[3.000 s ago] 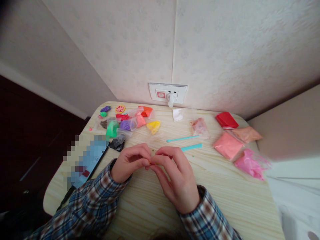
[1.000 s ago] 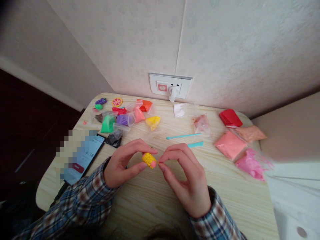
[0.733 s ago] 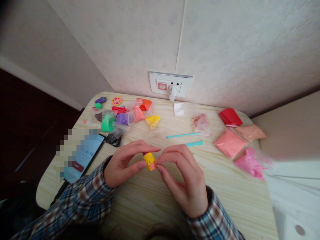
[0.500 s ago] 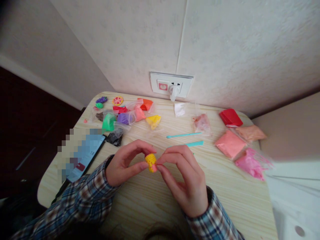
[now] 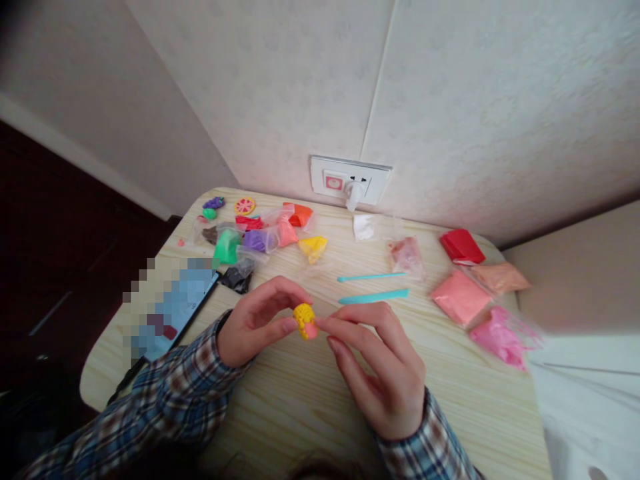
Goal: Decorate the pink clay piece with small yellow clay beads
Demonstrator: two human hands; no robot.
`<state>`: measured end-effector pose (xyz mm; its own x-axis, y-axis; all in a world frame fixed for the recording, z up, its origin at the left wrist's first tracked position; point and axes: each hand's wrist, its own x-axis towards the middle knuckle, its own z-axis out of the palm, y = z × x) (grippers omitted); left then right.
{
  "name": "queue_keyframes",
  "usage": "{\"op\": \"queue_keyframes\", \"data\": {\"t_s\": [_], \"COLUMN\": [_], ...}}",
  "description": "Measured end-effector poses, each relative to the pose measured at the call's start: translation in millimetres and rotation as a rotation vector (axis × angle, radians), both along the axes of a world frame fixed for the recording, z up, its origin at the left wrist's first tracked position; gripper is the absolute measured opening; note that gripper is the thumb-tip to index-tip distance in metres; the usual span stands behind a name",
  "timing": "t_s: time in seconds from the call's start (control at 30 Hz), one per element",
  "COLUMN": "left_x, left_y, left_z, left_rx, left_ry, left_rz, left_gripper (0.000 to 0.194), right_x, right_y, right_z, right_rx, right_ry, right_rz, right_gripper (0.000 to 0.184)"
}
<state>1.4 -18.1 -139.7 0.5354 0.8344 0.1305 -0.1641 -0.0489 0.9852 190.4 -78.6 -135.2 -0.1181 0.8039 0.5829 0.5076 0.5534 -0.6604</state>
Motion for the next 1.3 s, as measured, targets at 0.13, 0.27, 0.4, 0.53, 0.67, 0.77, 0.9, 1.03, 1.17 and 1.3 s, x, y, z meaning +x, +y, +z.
{"op": "queue_keyframes", "data": {"t_s": [0.13,0.27,0.4,0.53,0.67,0.77,0.9,1.03,1.17,1.3], "left_x": [-0.1,-0.9,-3.4,-7.5,-10.0,-10.3,-9.9,-11.8,-15.1,-13.2], "left_y": [-0.2,3.1,12.3,19.6,19.5,18.2,18.8,20.8,22.5,21.4], "left_z": [-0.4,0.1,-2.1,-9.2,-13.1,-11.2,-7.1,-7.0,-6.0,-3.0], "left_rx": [-0.016,-0.024,0.029,0.043,0.008,-0.03,-0.153,-0.301,-0.354,-0.353], "left_ry": [-0.034,-0.09,-0.195,-0.248,-0.274,-0.272,-0.316,-0.406,-0.382,-0.271], "left_rz": [0.005,0.037,0.24,0.424,0.449,0.432,0.422,0.354,0.123,-0.186], "left_gripper": [0.023,0.02,0.017,0.016,0.016,0.021,0.023,0.023,0.02,0.026], "right_x": [1.5,1.7,-3.3,-21.5,-45.1,-56.0,-58.4,-50.6,-33.5,-21.3], "right_y": [0.6,1.5,6.8,17.3,27.0,31.6,32.9,29.0,25.0,22.5], "right_z": [2.6,1.2,-11.4,-28.4,-32.6,-30.4,-31.5,-32.6,-26.3,-21.6], "right_rx": [0.032,0.015,-0.08,-0.144,-0.181,-0.203,-0.22,-0.222,-0.265,-0.408], "right_ry": [-0.068,-0.093,-0.12,-0.283,-0.417,-0.463,-0.451,-0.39,0.004,0.591], "right_rz": [0.021,-0.013,-0.11,-0.123,-0.14,-0.113,-0.094,-0.09,-0.085,-0.001], "right_gripper": [0.046,0.048,0.033,0.017,0.014,0.01,0.009,0.01,0.007,0.007]}}
